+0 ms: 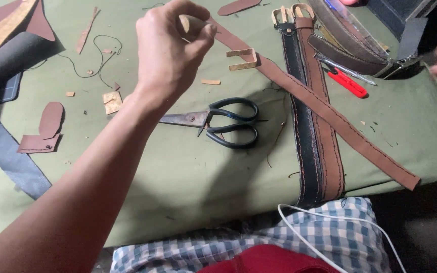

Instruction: Cutting leather strips and using an awl to manipulate and prepare small leather components, including twisting a small strip into a loop.

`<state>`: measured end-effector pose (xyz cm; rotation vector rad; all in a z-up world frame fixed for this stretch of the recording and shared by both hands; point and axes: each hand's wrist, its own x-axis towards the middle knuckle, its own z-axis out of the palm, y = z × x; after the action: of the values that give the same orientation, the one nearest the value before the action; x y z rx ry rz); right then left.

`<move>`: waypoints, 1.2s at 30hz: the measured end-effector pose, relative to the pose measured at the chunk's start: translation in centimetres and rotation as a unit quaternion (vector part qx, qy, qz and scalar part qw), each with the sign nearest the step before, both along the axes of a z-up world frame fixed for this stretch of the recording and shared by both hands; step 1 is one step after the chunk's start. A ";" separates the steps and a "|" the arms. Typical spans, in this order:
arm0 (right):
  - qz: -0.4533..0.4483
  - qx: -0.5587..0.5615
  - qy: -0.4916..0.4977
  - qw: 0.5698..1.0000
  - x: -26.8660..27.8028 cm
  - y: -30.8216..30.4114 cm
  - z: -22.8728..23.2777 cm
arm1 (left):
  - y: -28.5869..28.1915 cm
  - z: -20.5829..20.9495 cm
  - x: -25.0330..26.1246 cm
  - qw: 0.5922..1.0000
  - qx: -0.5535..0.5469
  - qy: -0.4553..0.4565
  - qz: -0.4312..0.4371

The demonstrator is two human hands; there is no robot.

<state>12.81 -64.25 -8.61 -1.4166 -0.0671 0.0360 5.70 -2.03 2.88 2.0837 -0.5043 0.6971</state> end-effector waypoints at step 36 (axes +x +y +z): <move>-0.027 -0.579 -0.236 0.780 -5.8 27.2 4.6 | 4.5 -2.3 1.5 0.914 -0.221 0.333 0.071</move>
<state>7.04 -37.02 -4.00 -2.6474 -0.4886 -0.3992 7.18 2.44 0.56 1.7798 0.1814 0.1197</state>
